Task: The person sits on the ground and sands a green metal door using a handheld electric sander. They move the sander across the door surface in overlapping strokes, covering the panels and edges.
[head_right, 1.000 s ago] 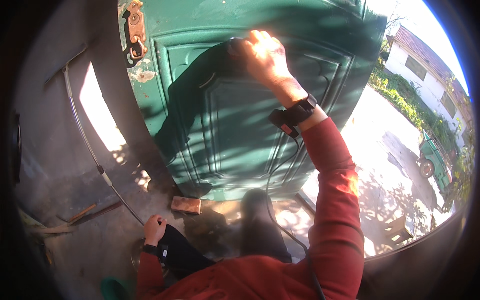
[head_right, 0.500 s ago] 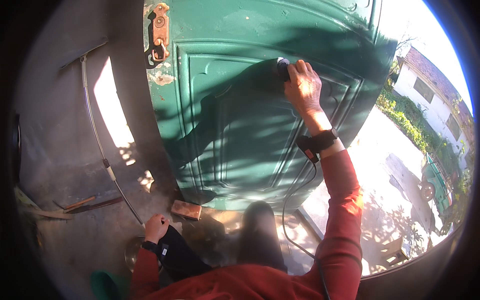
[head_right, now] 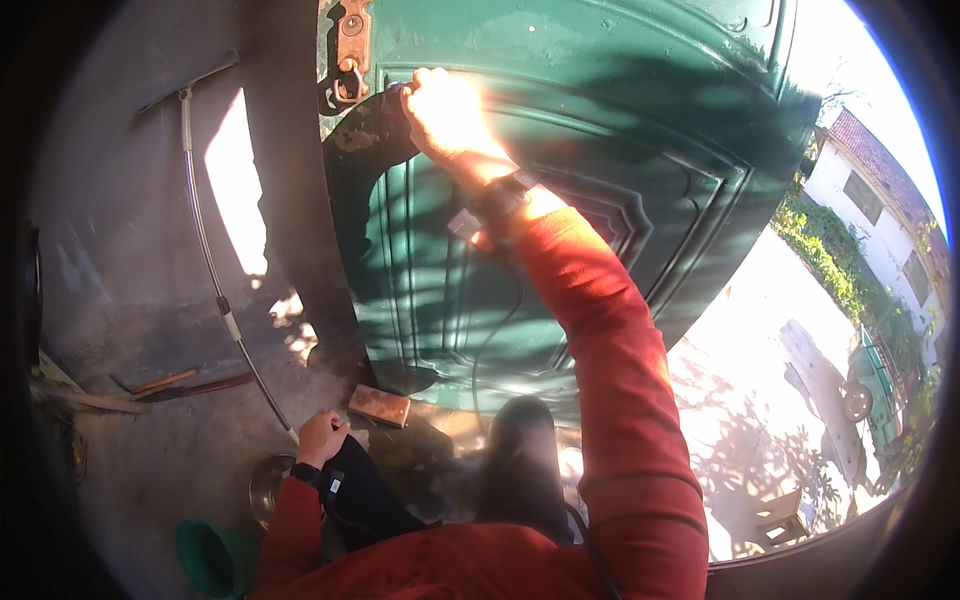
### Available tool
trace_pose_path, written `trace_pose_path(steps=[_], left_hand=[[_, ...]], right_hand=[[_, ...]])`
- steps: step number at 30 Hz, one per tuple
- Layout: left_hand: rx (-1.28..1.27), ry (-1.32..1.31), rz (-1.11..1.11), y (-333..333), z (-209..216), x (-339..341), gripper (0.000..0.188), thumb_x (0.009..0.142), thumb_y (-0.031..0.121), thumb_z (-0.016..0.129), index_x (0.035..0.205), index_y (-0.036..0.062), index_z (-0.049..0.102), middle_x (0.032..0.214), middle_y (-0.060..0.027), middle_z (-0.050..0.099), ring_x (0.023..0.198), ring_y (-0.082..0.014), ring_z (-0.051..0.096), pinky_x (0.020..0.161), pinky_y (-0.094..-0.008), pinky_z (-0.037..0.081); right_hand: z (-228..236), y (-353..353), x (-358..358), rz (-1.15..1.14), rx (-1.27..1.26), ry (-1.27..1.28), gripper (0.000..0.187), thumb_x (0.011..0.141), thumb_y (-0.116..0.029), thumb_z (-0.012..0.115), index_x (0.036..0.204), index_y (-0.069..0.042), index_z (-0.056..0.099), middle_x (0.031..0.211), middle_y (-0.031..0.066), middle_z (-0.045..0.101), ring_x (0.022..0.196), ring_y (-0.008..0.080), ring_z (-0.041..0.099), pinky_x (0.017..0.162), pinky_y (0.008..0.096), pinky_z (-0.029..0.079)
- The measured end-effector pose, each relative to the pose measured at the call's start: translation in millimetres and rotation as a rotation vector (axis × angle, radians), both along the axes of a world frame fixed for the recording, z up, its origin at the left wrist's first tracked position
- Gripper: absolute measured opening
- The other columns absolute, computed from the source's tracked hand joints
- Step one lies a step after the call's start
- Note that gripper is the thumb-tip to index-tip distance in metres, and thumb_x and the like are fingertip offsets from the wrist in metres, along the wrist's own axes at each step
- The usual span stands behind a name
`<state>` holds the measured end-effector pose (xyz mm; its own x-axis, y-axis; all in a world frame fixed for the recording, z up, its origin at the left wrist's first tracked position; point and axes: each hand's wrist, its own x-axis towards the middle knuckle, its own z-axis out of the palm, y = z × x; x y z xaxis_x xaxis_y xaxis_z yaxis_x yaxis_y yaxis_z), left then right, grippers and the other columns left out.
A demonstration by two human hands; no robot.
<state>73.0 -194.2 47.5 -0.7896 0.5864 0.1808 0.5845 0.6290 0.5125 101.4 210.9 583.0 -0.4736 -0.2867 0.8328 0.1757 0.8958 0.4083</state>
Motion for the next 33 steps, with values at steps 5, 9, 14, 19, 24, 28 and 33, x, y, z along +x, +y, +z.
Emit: trace_pose_path(steps=[5, 9, 14, 19, 24, 28, 33], left_hand=[[0.037, 0.007, 0.043, -12.7, 3.9, 2.6, 0.029, 0.094, 0.035, 0.083, 0.099, 0.0071, 0.077, 0.103, -0.0151, 0.077, 0.097, -0.0418, 0.075, 0.084, -0.0535, 0.059], [0.048, 0.005, 0.036, -20.5, 5.1, 2.7, 0.028, 0.094, 0.035, 0.082, 0.099, 0.0074, 0.077, 0.103, -0.0151, 0.077, 0.098, -0.0419, 0.074, 0.085, -0.0541, 0.059], [0.054, 0.048, 0.054, -17.4, 2.4, 0.9, 0.03, 0.094, 0.037, 0.082, 0.099, 0.0075, 0.079, 0.103, -0.0143, 0.077, 0.1, -0.041, 0.074, 0.088, -0.0536, 0.058], [0.015, 0.014, 0.036, -2.7, -2.0, 1.9, 0.032, 0.093, 0.038, 0.082, 0.1, 0.0072, 0.08, 0.105, -0.0144, 0.079, 0.101, -0.0405, 0.075, 0.088, -0.0538, 0.059], [0.004, 0.028, 0.042, 4.2, -1.6, 0.0, 0.032, 0.092, 0.038, 0.084, 0.1, 0.0072, 0.079, 0.104, -0.0142, 0.079, 0.099, -0.0404, 0.076, 0.086, -0.054, 0.059], [0.028, -0.01, 0.016, 3.4, 0.1, -0.5, 0.03, 0.092, 0.036, 0.084, 0.1, 0.0077, 0.078, 0.103, -0.0138, 0.079, 0.098, -0.0406, 0.076, 0.085, -0.053, 0.059], [0.046, -0.006, 0.048, -0.5, 0.7, 2.7, 0.028, 0.093, 0.034, 0.085, 0.1, 0.0083, 0.077, 0.102, -0.0137, 0.078, 0.097, -0.0409, 0.075, 0.084, -0.0527, 0.059]], right_hand=[[4.1, 32.0, 52.5, -0.105, -0.095, -0.017, 0.017, 0.088, -0.014, 0.076, 0.101, -0.003, 0.073, 0.105, 0.0152, 0.068, 0.1, 0.038, 0.069, 0.085, 0.0497, 0.059], [1.2, 66.6, 136.2, -0.203, 0.08, 0.143, 0.033, 0.074, -0.005, 0.081, 0.105, -0.004, 0.073, 0.104, 0.0128, 0.065, 0.095, 0.0365, 0.069, 0.079, 0.0469, 0.059], [7.0, 82.2, 171.5, -0.24, 0.09, 0.201, 0.044, 0.071, -0.003, 0.082, 0.114, -0.005, 0.074, 0.102, 0.0121, 0.064, 0.096, 0.0362, 0.069, 0.081, 0.0467, 0.06], [4.0, 59.1, 102.4, -0.105, 0.09, 0.141, 0.027, 0.076, -0.007, 0.081, 0.102, -0.006, 0.072, 0.099, 0.0118, 0.063, 0.095, 0.0366, 0.068, 0.08, 0.048, 0.059], [15.8, 5.4, -6.4, -0.002, 0.043, 0.113, 0.013, 0.089, -0.012, 0.074, 0.1, -0.005, 0.074, 0.101, 0.014, 0.068, 0.097, 0.038, 0.069, 0.079, 0.0486, 0.059], [19.0, -26.3, -36.8, 0.025, 0.138, 0.103, 0.017, 0.102, -0.019, 0.068, 0.098, -0.006, 0.076, 0.099, 0.0138, 0.068, 0.095, 0.0352, 0.069, 0.076, 0.048, 0.057], [22.5, -6.9, 7.6, -0.036, 0.088, 0.007, 0.018, 0.101, -0.018, 0.067, 0.106, -0.006, 0.079, 0.108, 0.0131, 0.068, 0.104, 0.035, 0.067, 0.082, 0.0489, 0.056]])
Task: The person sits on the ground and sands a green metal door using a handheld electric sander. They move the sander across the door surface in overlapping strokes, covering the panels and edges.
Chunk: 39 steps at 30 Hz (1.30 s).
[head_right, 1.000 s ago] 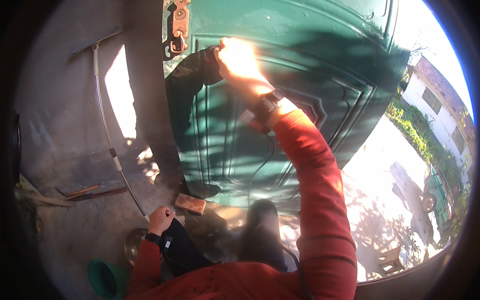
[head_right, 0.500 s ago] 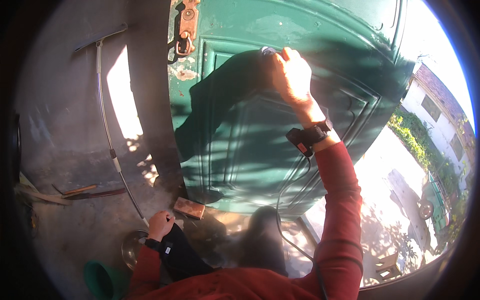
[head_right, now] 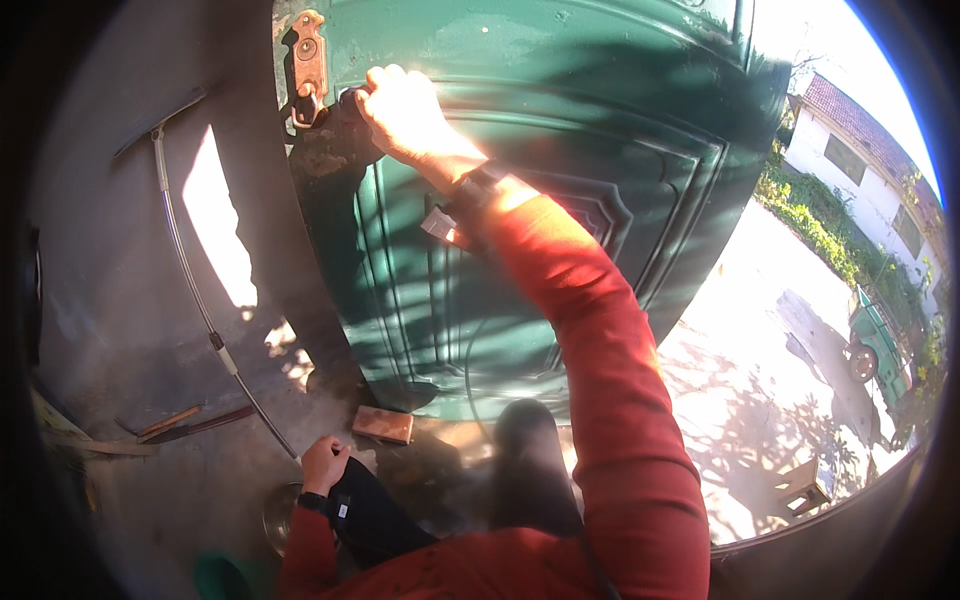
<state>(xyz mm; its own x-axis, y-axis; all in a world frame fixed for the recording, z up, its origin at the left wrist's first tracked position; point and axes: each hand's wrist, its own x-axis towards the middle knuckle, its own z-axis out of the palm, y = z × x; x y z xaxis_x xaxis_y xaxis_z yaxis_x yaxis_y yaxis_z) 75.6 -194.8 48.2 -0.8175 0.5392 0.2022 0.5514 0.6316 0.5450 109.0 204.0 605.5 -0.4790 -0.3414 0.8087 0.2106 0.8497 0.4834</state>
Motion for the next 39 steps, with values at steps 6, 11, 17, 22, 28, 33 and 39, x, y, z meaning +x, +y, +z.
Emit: trace_pose_path(steps=[6, 11, 17, 22, 28, 33, 39], left_hand=[[-0.007, 0.033, -0.019, -2.4, -4.5, -1.7, 0.028, 0.092, 0.034, 0.085, 0.1, 0.0079, 0.077, 0.102, -0.0144, 0.077, 0.097, -0.0414, 0.075, 0.085, -0.0526, 0.059], [-0.004, 0.009, -0.035, -6.1, -10.8, -3.5, 0.029, 0.092, 0.033, 0.085, 0.102, 0.0069, 0.078, 0.103, -0.014, 0.079, 0.098, -0.0391, 0.077, 0.086, -0.0503, 0.06], [-0.051, 0.013, -0.041, -1.2, -8.3, 0.9, 0.028, 0.093, 0.034, 0.084, 0.1, 0.0074, 0.079, 0.104, -0.0134, 0.08, 0.097, -0.0392, 0.077, 0.086, -0.0496, 0.06], [-0.09, 0.029, -0.049, 14.6, -5.1, 2.7, 0.028, 0.093, 0.034, 0.084, 0.097, 0.0067, 0.08, 0.101, -0.0141, 0.08, 0.097, -0.04, 0.077, 0.086, -0.0505, 0.06], [-0.154, 0.002, -0.061, 26.8, -12.6, 0.9, 0.03, 0.094, 0.034, 0.083, 0.104, 0.0062, 0.08, 0.102, -0.0159, 0.081, 0.099, -0.0413, 0.077, 0.088, -0.0515, 0.061], [-0.07, -0.053, -0.053, 14.1, -18.4, -1.1, 0.03, 0.095, 0.034, 0.083, 0.106, 0.0056, 0.079, 0.103, -0.0168, 0.081, 0.1, -0.042, 0.077, 0.089, -0.0518, 0.06], [-0.098, 0.01, -0.039, 9.6, -15.8, 1.3, 0.028, 0.096, 0.033, 0.081, 0.104, 0.0064, 0.078, 0.104, -0.0161, 0.08, 0.1, -0.0425, 0.076, 0.088, -0.0523, 0.059]], right_hand=[[-3.1, 83.5, 121.3, -0.105, -0.042, 0.103, 0.022, 0.084, -0.013, 0.08, 0.104, -0.008, 0.075, 0.101, 0.0128, 0.064, 0.101, 0.0367, 0.068, 0.083, 0.0487, 0.06], [-14.8, 146.0, 247.7, -0.316, -0.141, 0.287, 0.031, 0.08, -0.011, 0.079, 0.11, -0.01, 0.071, 0.108, 0.0103, 0.064, 0.109, 0.0363, 0.069, 0.085, 0.0505, 0.06], [-23.7, 190.3, 316.5, -0.421, -0.22, 0.46, 0.027, 0.08, -0.008, 0.076, 0.107, -0.01, 0.071, 0.109, 0.0097, 0.066, 0.11, 0.0365, 0.07, 0.085, 0.0514, 0.06], [-38.3, 165.0, 274.8, -0.27, -0.135, 0.378, 0.028, 0.077, -0.006, 0.077, 0.105, -0.008, 0.07, 0.107, 0.0099, 0.065, 0.105, 0.0367, 0.069, 0.082, 0.0507, 0.058], [-55.1, 152.4, 239.5, -0.109, -0.071, 0.316, 0.025, 0.072, -0.005, 0.075, 0.096, -0.011, 0.068, 0.097, 0.0077, 0.063, 0.096, 0.0328, 0.067, 0.079, 0.0454, 0.057], [-49.0, 190.0, 299.7, -0.242, -0.081, 0.306, 0.03, 0.074, -0.008, 0.076, 0.103, -0.012, 0.069, 0.104, 0.008, 0.064, 0.101, 0.0341, 0.069, 0.083, 0.0468, 0.058], [-51.9, 236.7, 387.8, -0.457, -0.303, 0.472, 0.021, 0.08, -0.016, 0.08, 0.098, -0.01, 0.07, 0.101, 0.0108, 0.066, 0.103, 0.0383, 0.07, 0.082, 0.0516, 0.058]])
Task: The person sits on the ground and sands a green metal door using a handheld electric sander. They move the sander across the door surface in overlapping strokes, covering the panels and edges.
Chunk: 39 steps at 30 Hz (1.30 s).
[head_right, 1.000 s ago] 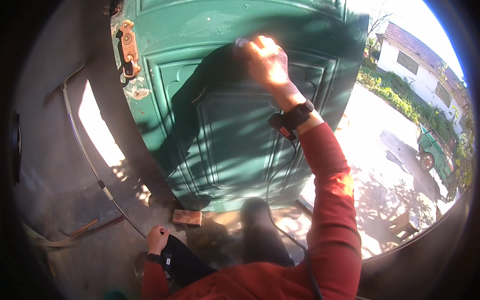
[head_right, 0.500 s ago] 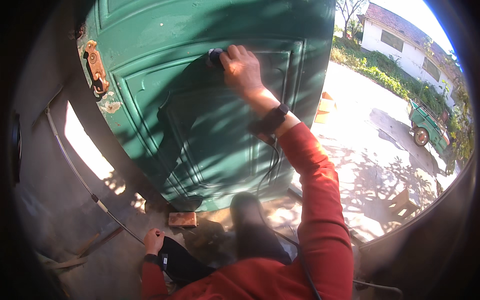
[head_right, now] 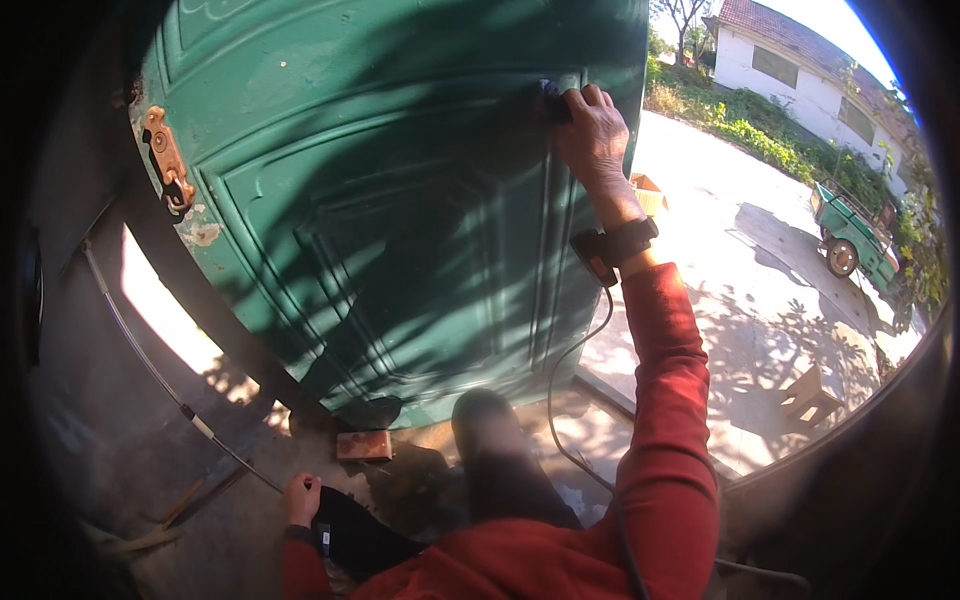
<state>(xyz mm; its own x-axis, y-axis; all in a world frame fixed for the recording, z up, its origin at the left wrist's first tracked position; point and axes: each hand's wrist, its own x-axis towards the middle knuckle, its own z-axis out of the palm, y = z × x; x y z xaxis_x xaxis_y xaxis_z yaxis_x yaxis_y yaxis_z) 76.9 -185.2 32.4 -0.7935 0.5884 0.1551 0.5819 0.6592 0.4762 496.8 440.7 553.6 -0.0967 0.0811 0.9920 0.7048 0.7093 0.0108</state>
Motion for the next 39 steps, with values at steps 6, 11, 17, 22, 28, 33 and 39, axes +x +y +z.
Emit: trace_pose_path(steps=[6, 11, 17, 22, 28, 33, 39], left_hand=[[-0.013, -0.007, -0.034, 17.2, -1.5, -1.8, 0.025, 0.095, 0.032, 0.081, 0.101, 0.0076, 0.078, 0.103, -0.0154, 0.08, 0.101, -0.0419, 0.076, 0.088, -0.0525, 0.059], [-0.067, 0.017, -0.044, 33.9, -0.3, 0.3, 0.026, 0.094, 0.032, 0.082, 0.099, 0.0074, 0.079, 0.101, -0.0154, 0.08, 0.099, -0.0411, 0.077, 0.088, -0.0518, 0.06], [-0.034, -0.02, -0.052, 28.7, -1.3, 0.1, 0.026, 0.094, 0.032, 0.083, 0.1, 0.007, 0.078, 0.101, -0.0162, 0.081, 0.098, -0.0405, 0.078, 0.087, -0.0508, 0.06], [0.066, -0.061, -0.018, 14.3, -11.3, -4.3, 0.025, 0.094, 0.031, 0.083, 0.102, 0.0068, 0.078, 0.101, -0.0169, 0.081, 0.097, -0.0411, 0.078, 0.086, -0.0504, 0.06], [0.0, -0.033, 0.001, 18.8, 1.3, 2.7, 0.025, 0.095, 0.029, 0.082, 0.101, 0.005, 0.078, 0.099, -0.0182, 0.08, 0.096, -0.0412, 0.077, 0.086, -0.0498, 0.061], [-0.028, 0.004, -0.026, 30.7, 8.9, 6.5, 0.024, 0.094, 0.029, 0.082, 0.102, 0.0067, 0.078, 0.101, -0.0175, 0.079, 0.096, -0.0427, 0.076, 0.085, -0.0513, 0.06], [0.03, -0.084, -0.005, 20.7, -12.1, -6.0, 0.025, 0.095, 0.029, 0.083, 0.104, 0.0063, 0.079, 0.104, -0.0169, 0.079, 0.098, -0.0416, 0.077, 0.087, -0.0502, 0.06]], right_hand=[[-9.8, 8.9, -12.4, -0.014, 0.071, 0.025, 0.019, 0.081, -0.013, 0.077, 0.098, -0.011, 0.068, 0.101, 0.0102, 0.065, 0.101, 0.0383, 0.069, 0.08, 0.0523, 0.058], [-16.3, -34.2, -78.3, 0.206, 0.093, -0.217, 0.029, 0.074, -0.011, 0.079, 0.101, -0.013, 0.068, 0.107, 0.008, 0.064, 0.107, 0.034, 0.068, 0.084, 0.0483, 0.059], [-15.6, -43.5, -97.8, 0.274, 0.155, -0.25, 0.035, 0.07, -0.012, 0.084, 0.101, -0.012, 0.071, 0.109, 0.0065, 0.065, 0.11, 0.0307, 0.068, 0.088, 0.0456, 0.058], [-8.7, -17.9, -41.9, 0.102, 0.076, -0.171, 0.03, 0.078, -0.013, 0.08, 0.106, -0.012, 0.071, 0.108, 0.0082, 0.065, 0.108, 0.0356, 0.069, 0.085, 0.049, 0.059], [9.8, -25.5, -30.4, 0.079, 0.058, -0.029, 0.048, 0.081, -0.01, 0.079, 0.128, -0.015, 0.07, 0.111, 0.0094, 0.067, 0.111, 0.0378, 0.07, 0.088, 0.0497, 0.059], [10.8, -45.3, -90.0, 0.15, 0.211, -0.253, 0.044, 0.078, -0.004, 0.076, 0.12, -0.017, 0.076, 0.109, 0.0051, 0.067, 0.107, 0.0318, 0.069, 0.088, 0.0457, 0.058], [26.9, -4.5, -28.1, 0.118, 0.218, -0.107, 0.035, 0.081, -0.008, 0.079, 0.116, -0.015, 0.079, 0.109, 0.0059, 0.07, 0.107, 0.0338, 0.071, 0.087, 0.0467, 0.059]])
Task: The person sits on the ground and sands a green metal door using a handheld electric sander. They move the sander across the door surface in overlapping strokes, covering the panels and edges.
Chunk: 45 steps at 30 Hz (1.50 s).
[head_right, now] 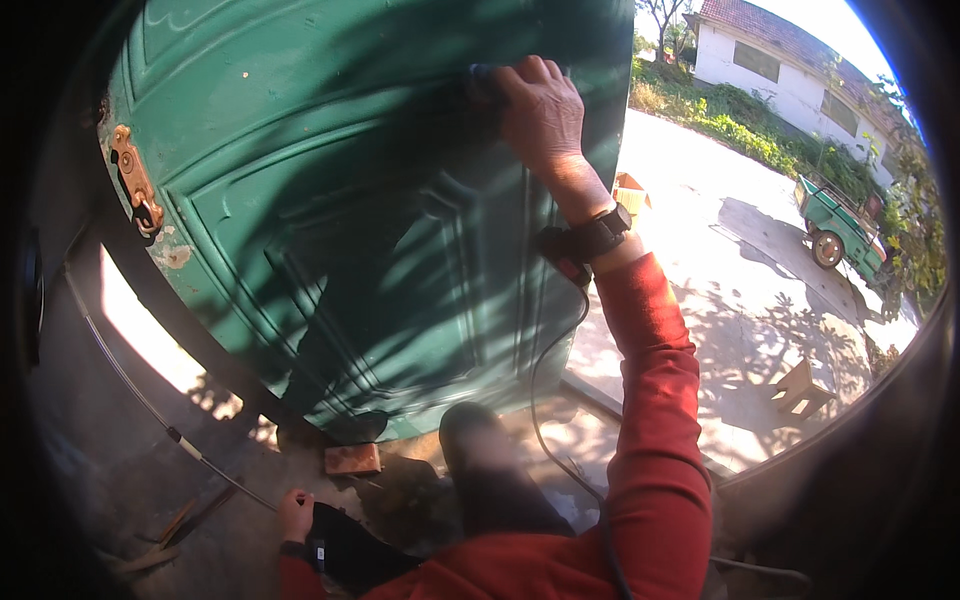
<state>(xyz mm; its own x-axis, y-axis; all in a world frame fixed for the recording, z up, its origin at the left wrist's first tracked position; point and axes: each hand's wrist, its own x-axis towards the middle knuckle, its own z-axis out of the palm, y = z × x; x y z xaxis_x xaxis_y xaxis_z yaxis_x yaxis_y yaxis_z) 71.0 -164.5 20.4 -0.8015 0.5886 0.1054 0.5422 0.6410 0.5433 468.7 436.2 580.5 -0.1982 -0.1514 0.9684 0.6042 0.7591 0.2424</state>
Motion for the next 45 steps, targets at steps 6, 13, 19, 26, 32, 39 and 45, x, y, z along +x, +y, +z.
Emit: trace_pose_path(steps=[6, 13, 19, 26, 32, 39, 45], left_hand=[[-0.037, 0.021, 0.005, 3.9, -5.8, -1.3, 0.026, 0.095, 0.03, 0.083, 0.104, 0.0053, 0.079, 0.104, -0.0173, 0.079, 0.098, -0.0417, 0.076, 0.087, -0.0506, 0.06], [-0.107, 0.075, -0.065, 17.7, -5.0, -0.1, 0.026, 0.095, 0.03, 0.083, 0.099, 0.005, 0.077, 0.103, -0.0169, 0.078, 0.099, -0.0415, 0.076, 0.089, -0.0515, 0.059], [-0.133, -0.031, 0.068, 8.0, -5.9, -1.5, 0.026, 0.098, 0.027, 0.081, 0.099, 0.002, 0.076, 0.098, -0.0188, 0.078, 0.095, -0.0399, 0.077, 0.086, -0.0501, 0.059], [-0.135, 0.027, 0.004, 5.8, 2.5, 3.8, 0.026, 0.099, 0.027, 0.08, 0.099, 0.001, 0.077, 0.095, -0.0191, 0.078, 0.094, -0.0401, 0.077, 0.085, -0.0504, 0.059], [-0.124, 0.05, -0.028, 7.7, -15.3, -7.7, 0.023, 0.096, 0.028, 0.082, 0.099, 0.0063, 0.078, 0.1, -0.0155, 0.079, 0.099, -0.04, 0.076, 0.087, -0.0524, 0.059], [-0.162, 0.08, -0.039, 8.7, -6.7, -2.0, 0.021, 0.097, 0.027, 0.081, 0.096, 0.0068, 0.076, 0.099, -0.0157, 0.078, 0.097, -0.0394, 0.076, 0.085, -0.0525, 0.059], [-0.084, 0.067, -0.069, 13.3, -11.7, 0.4, 0.023, 0.099, 0.026, 0.079, 0.096, 0.0028, 0.077, 0.094, -0.019, 0.078, 0.092, -0.0402, 0.077, 0.084, -0.0517, 0.059]], right_hand=[[8.9, 40.7, 39.1, -0.198, -0.084, 0.149, 0.022, 0.088, -0.014, 0.077, 0.11, -0.017, 0.076, 0.108, 0.0081, 0.068, 0.11, 0.0368, 0.07, 0.083, 0.0514, 0.059], [-5.6, -8.3, -22.3, 0.041, -0.001, 0.013, 0.031, 0.074, -0.005, 0.079, 0.102, -0.015, 0.071, 0.106, 0.0066, 0.065, 0.107, 0.0333, 0.067, 0.082, 0.0477, 0.057], [24.1, 26.6, 27.2, -0.013, -0.052, 0.134, 0.028, 0.076, -0.005, 0.075, 0.102, -0.015, 0.074, 0.108, 0.0071, 0.067, 0.107, 0.0347, 0.068, 0.086, 0.0486, 0.057], [-20.8, 46.8, 31.2, -0.064, -0.216, 0.333, 0.014, 0.095, -0.02, 0.081, 0.102, -0.014, 0.07, 0.106, 0.0122, 0.069, 0.107, 0.0403, 0.069, 0.085, 0.0529, 0.058], [-118.0, 16.0, 44.2, -0.008, -0.204, 0.194, 0.02, 0.091, -0.016, 0.087, 0.09, -0.011, 0.068, 0.094, 0.0121, 0.066, 0.096, 0.0383, 0.07, 0.077, 0.0508, 0.058], [-72.0, 28.5, 33.2, 0.048, -0.223, 0.301, 0.024, 0.093, -0.028, 0.087, 0.099, -0.011, 0.071, 0.095, 0.0118, 0.065, 0.094, 0.0375, 0.069, 0.076, 0.0517, 0.058], [-87.0, 35.4, 11.9, 0.089, -0.193, 0.325, 0.02, 0.086, -0.012, 0.083, 0.101, -0.012, 0.07, 0.099, 0.0114, 0.063, 0.098, 0.0383, 0.066, 0.075, 0.0522, 0.057]])
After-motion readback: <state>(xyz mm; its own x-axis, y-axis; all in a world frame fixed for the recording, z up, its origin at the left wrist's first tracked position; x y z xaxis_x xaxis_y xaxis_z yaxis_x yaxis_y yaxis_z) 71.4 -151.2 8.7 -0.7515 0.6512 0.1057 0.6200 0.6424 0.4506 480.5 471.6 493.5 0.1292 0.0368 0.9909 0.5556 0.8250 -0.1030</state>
